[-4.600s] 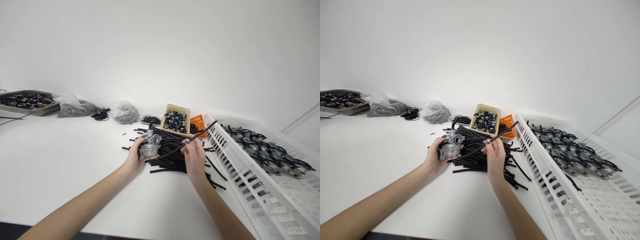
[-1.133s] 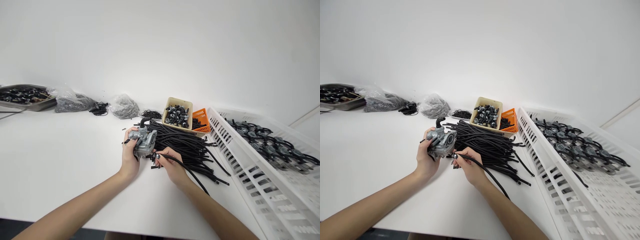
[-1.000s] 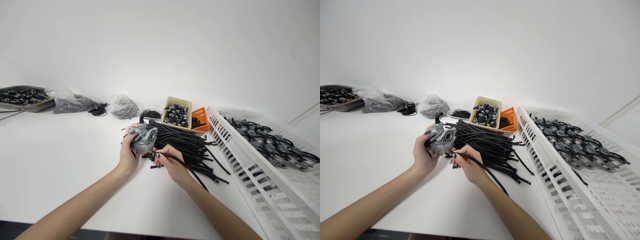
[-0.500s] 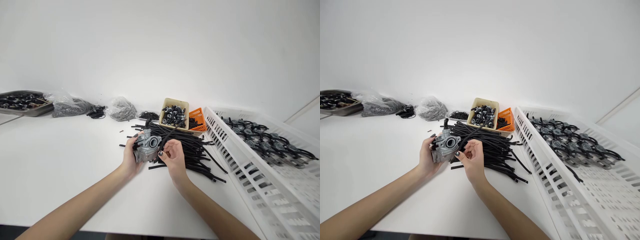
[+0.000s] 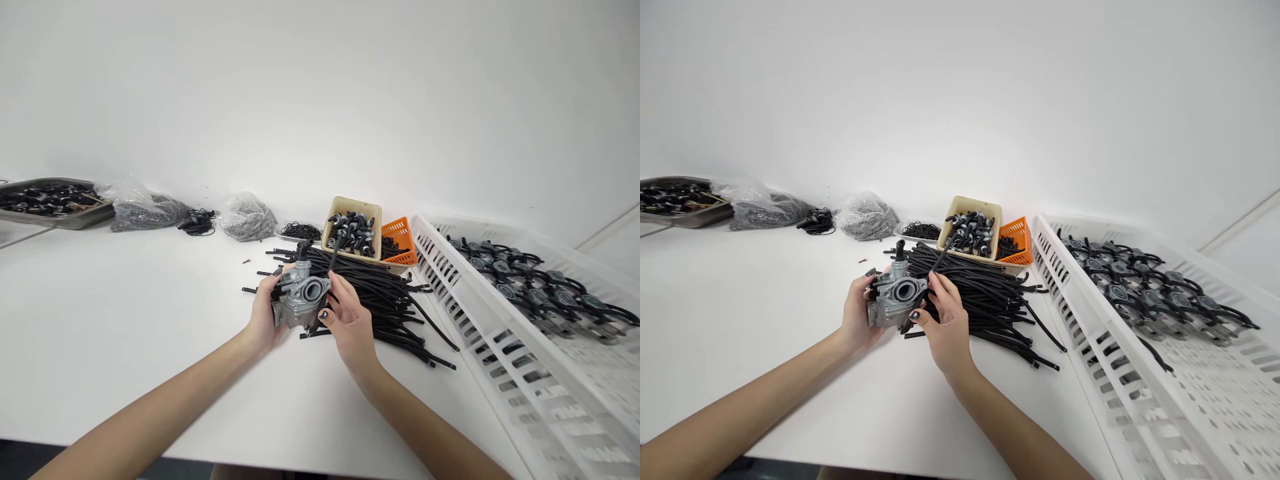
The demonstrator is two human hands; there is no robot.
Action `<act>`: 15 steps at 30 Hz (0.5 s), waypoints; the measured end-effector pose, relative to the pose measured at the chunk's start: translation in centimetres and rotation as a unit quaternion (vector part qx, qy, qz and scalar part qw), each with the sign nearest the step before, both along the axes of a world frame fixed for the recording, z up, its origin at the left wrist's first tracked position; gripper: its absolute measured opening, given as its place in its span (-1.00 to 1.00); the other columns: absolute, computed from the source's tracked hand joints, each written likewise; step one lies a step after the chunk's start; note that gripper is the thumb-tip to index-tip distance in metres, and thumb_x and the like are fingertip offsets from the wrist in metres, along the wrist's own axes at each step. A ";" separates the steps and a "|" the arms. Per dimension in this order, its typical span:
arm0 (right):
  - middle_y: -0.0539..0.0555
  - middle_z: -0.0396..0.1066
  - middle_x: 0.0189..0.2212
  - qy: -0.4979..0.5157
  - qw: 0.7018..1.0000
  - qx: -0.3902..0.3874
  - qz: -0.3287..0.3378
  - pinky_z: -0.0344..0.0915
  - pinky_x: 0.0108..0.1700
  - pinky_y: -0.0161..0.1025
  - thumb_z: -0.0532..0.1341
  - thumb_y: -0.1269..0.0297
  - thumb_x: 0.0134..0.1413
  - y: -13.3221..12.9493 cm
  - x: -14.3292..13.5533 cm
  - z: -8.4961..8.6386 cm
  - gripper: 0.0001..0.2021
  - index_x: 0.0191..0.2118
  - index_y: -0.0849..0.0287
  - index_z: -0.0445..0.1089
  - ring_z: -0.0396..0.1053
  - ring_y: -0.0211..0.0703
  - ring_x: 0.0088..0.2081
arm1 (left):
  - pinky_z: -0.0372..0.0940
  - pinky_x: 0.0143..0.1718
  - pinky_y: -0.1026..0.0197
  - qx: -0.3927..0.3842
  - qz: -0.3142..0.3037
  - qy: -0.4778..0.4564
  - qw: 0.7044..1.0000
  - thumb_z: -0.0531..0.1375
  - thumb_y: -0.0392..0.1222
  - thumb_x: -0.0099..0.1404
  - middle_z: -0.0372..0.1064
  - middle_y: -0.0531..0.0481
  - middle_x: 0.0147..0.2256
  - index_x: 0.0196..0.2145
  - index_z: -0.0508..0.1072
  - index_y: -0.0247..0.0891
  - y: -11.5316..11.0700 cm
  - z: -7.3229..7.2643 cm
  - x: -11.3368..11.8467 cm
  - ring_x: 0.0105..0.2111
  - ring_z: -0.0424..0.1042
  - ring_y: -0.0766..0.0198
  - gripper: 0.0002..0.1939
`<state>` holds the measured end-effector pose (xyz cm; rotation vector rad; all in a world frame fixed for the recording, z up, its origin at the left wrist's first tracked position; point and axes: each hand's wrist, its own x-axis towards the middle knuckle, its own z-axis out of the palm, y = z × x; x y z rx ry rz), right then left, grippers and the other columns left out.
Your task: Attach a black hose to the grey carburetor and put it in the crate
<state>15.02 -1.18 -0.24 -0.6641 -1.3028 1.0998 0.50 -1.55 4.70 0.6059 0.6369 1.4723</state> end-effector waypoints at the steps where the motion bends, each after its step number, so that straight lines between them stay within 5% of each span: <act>1: 0.04 0.21 0.28 0.001 1.000 -0.006 0.000 0.23 0.32 -0.02 0.45 0.07 -0.04 0.1 0.0 0.0 -0.40 0.17 -0.08 0.41 0.23 0.09 0.27 | 0.45 -0.36 0.16 -0.002 0.004 -0.002 1.000 0.23 -0.04 0.09 0.51 -0.02 -0.38 -0.28 0.44 -0.26 0.0 0.0 0.0 -0.30 0.54 0.05 -0.72; 9: 0.09 0.12 0.35 -0.006 0.996 -0.056 0.071 0.01 0.39 0.14 0.39 -0.10 -0.02 -0.1 -0.1 0.4 -0.23 0.29 0.02 0.26 0.04 0.17 0.37 | 0.44 -0.37 0.19 -0.050 0.003 -0.038 0.998 0.25 -0.03 0.11 0.54 -0.03 -0.36 -0.25 0.48 -0.28 0.0 -0.6 0.1 -0.34 0.55 0.09 -0.69; 15: 0.07 0.02 0.39 -0.035 0.996 -0.024 0.081 0.08 0.37 0.02 0.32 -0.13 0.06 -1.0 -0.2 0.9 -0.16 0.38 0.05 0.08 -0.06 0.09 0.41 | 0.43 -0.41 0.22 -0.086 0.000 -0.071 0.994 0.24 0.01 0.17 0.53 -0.02 -0.43 -0.25 0.50 -0.28 0.1 -0.7 -0.1 -0.44 0.54 0.15 -0.69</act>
